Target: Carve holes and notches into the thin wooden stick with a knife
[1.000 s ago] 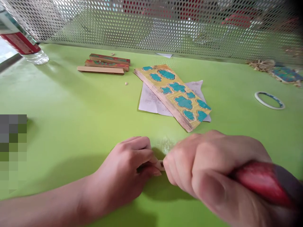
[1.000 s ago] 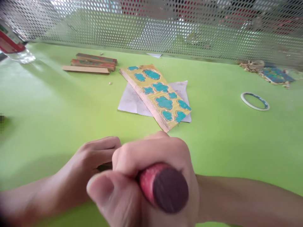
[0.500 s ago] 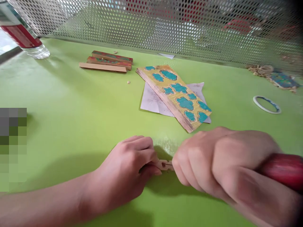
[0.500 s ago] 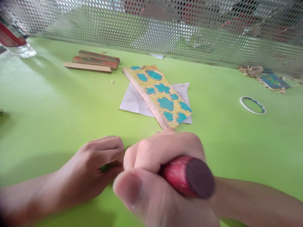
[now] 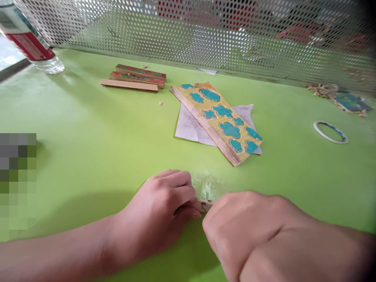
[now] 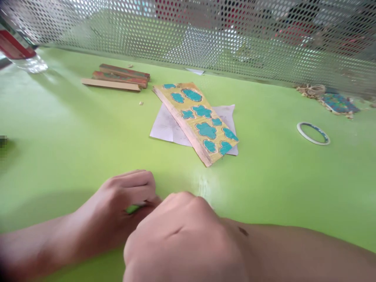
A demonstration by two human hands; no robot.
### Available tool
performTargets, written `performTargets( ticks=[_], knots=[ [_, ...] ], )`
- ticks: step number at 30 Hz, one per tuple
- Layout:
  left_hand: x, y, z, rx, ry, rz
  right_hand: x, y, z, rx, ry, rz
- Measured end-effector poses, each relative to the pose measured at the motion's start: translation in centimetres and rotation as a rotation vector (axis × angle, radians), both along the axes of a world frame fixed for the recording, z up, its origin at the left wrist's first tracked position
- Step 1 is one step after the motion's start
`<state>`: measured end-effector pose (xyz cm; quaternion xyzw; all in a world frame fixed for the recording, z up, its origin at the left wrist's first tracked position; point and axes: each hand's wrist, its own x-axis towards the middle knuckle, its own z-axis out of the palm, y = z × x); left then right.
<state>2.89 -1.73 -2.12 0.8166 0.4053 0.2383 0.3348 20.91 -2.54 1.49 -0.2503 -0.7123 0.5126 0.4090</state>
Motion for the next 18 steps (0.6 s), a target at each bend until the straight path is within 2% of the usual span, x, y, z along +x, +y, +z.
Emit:
performTargets(
  ticks=[4, 9, 11, 14, 18],
  knots=[
    [0.1, 0.1, 0.0, 0.016, -0.057, 0.003, -0.9, 0.3, 0.7, -0.051, 0.014, -0.049],
    [0.1, 0.0, -0.3, 0.016, -0.082, 0.017, -0.8, 1.5, 1.0, -0.262, 0.09, -0.062],
    [0.1, 0.0, -0.3, 0.03, -0.073, 0.021, -0.6, 1.6, 0.9, -0.292, 0.118, -0.069],
    [0.2, 0.0, -0.1, 0.043, -0.053, 0.023, -0.7, 1.4, 1.2, -0.275, 0.082, -0.077],
    [0.2, 0.0, 0.0, 0.066, -0.026, 0.021, -1.0, 1.2, 2.5, -0.137, 0.06, -0.04]
  ],
)
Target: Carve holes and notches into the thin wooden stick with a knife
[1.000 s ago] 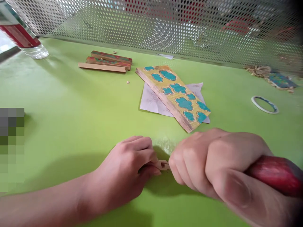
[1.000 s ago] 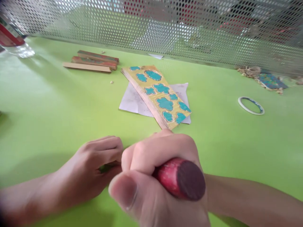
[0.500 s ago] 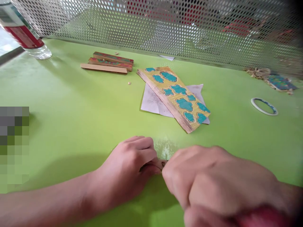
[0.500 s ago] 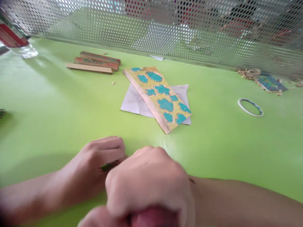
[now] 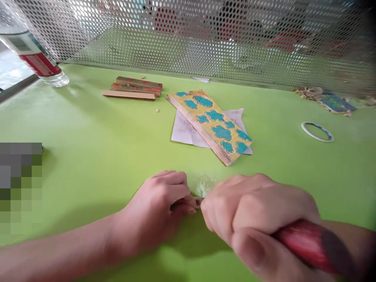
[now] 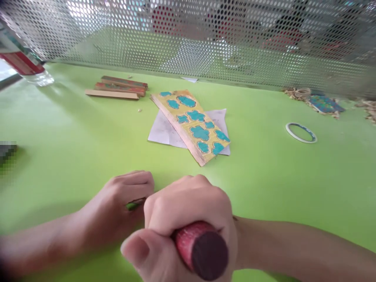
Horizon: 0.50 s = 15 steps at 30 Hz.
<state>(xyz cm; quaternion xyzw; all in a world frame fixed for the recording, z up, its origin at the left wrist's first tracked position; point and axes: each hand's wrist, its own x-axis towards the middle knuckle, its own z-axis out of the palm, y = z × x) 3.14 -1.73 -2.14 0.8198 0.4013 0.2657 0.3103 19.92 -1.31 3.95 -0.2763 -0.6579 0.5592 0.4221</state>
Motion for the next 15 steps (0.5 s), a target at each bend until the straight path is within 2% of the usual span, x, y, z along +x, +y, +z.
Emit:
performTargets(
  ticks=[3, 8, 10, 12, 15],
  knots=[
    [0.0, 0.0, -0.1, 0.008, 0.019, 0.001, 0.2, 0.4, 0.6, 0.074, 0.025, 0.029],
    [-0.1, 0.0, -0.1, -0.01, -0.005, -0.012, 0.6, 1.5, 0.9, -0.184, -0.068, 0.096],
    [-0.1, 0.0, -0.1, -0.021, -0.02, -0.019, 0.7, 1.6, 0.9, -0.21, -0.067, 0.097],
    [-0.2, 0.0, -0.1, -0.027, -0.027, -0.018, 0.7, 1.3, 0.6, -0.161, -0.044, 0.094],
    [-0.1, 0.0, -0.2, -0.024, -0.028, -0.02, 1.0, 0.5, -0.3, 0.016, -0.007, 0.067]
  ],
)
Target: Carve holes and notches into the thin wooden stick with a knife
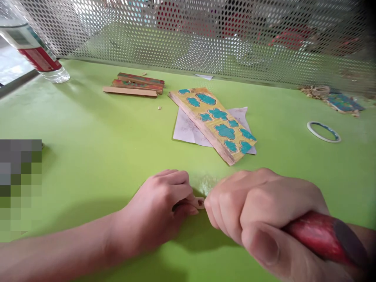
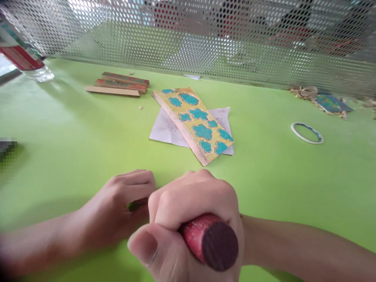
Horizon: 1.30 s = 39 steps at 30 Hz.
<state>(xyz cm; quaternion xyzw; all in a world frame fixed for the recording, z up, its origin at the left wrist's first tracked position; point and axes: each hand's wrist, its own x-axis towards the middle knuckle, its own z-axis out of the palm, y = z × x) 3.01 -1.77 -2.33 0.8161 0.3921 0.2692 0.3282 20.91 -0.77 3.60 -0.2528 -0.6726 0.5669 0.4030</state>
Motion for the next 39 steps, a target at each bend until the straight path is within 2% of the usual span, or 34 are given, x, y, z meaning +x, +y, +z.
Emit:
performTargets(
  ticks=[4, 9, 14, 17, 19, 22, 23, 26, 29, 32, 36, 39],
  knots=[
    [0.0, 0.0, 0.0, 0.004, 0.01, -0.003, 0.3, -0.8, -1.9, 0.238, 0.037, -0.031],
    [0.0, 0.0, 0.0, -0.009, 0.045, 0.01, 1.2, -0.8, -2.9, 0.288, 0.004, -0.05],
    [0.0, -0.1, -0.1, -0.043, 0.072, 0.01, 2.0, 1.0, -2.6, 0.363, -0.021, 0.307],
    [0.1, -0.1, -0.1, -0.056, 0.057, 0.019, 1.7, 1.1, -2.7, 0.359, 0.003, 0.336],
    [0.1, -0.1, -0.1, -0.06, 0.036, 0.02, 1.1, 0.5, -2.7, 0.313, 0.03, 0.241],
    [0.1, -0.2, -0.1, -0.042, -0.004, 0.027, 0.3, -0.5, -2.7, 0.15, 0.089, 0.031],
    [0.1, -0.2, -0.1, -0.038, -0.015, 0.027, 0.2, -0.6, -2.7, 0.058, 0.082, 0.016],
    [0.2, -0.3, 0.0, -0.068, -0.025, 0.044, 0.1, -0.2, -3.0, -0.154, 0.248, 0.016],
    [0.2, -0.3, 0.0, -0.112, -0.027, 0.059, 0.4, 1.0, -3.6, -0.285, 0.394, 0.006],
    [0.1, -0.2, 0.0, -0.097, -0.003, 0.058, 0.5, 2.0, -3.9, -0.384, 0.433, -0.042],
    [0.0, -0.1, 0.1, -0.075, 0.051, 0.06, 0.5, 2.6, -3.6, -0.457, 0.444, -0.11],
    [0.1, -0.1, 0.1, -0.082, 0.051, 0.056, 0.6, 2.3, -3.1, -0.393, 0.41, -0.033]
  ],
)
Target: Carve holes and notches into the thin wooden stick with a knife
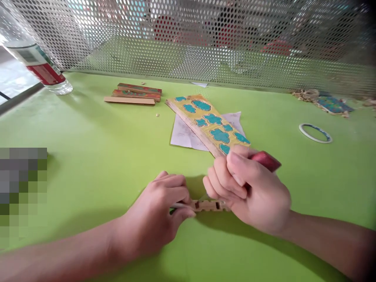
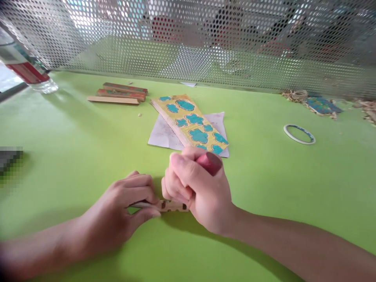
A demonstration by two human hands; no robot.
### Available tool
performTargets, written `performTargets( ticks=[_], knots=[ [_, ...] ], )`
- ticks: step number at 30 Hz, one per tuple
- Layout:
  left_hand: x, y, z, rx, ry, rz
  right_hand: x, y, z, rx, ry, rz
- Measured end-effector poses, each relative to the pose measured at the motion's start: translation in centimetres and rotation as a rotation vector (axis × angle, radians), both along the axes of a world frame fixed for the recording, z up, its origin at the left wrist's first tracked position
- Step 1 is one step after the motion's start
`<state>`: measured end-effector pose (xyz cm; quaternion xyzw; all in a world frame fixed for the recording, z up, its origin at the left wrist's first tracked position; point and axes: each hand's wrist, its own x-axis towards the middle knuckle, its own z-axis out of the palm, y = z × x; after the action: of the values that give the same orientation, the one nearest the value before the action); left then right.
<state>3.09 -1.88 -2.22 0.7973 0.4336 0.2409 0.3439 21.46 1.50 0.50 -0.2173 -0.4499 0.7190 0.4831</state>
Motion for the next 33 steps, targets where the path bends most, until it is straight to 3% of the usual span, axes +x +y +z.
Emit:
performTargets(
  ticks=[6, 9, 11, 13, 16, 18, 23, 28, 30, 33],
  knots=[
    [0.1, -0.1, 0.0, -0.001, -0.054, -0.003, 0.0, -1.9, 0.7, 0.221, -0.175, 0.055],
    [0.1, 0.0, 0.0, 0.01, -0.037, -0.016, 0.5, -2.5, 0.5, 0.474, -0.293, 0.101],
    [0.0, 0.0, 0.0, 0.019, -0.022, -0.014, 1.0, -2.3, 0.1, 0.641, -0.308, 0.253],
    [0.0, -0.1, -0.1, 0.022, -0.005, -0.018, 1.5, -1.9, -0.1, 0.688, -0.306, 0.392],
    [0.0, -0.1, -0.3, 0.026, 0.015, -0.02, 1.7, -1.4, 0.0, 0.734, -0.302, 0.427],
    [-0.1, -0.2, -0.3, 0.029, 0.017, -0.025, 1.6, -1.2, 0.5, 0.74, -0.331, 0.432],
    [-0.2, -0.1, -0.1, 0.022, 0.044, -0.049, 1.7, -0.9, 1.9, 0.515, -0.48, 0.596],
    [-0.1, 0.0, 0.0, 0.019, 0.06, -0.066, 1.8, -0.7, 1.3, 0.468, -0.426, 0.625],
    [-0.1, 0.0, 0.0, 0.013, 0.054, -0.065, 1.5, -1.2, 0.9, 0.459, -0.381, 0.564],
    [0.0, 0.0, -0.1, 0.004, 0.04, -0.059, 0.8, -2.5, 0.8, 0.446, -0.373, 0.292]
  ],
)
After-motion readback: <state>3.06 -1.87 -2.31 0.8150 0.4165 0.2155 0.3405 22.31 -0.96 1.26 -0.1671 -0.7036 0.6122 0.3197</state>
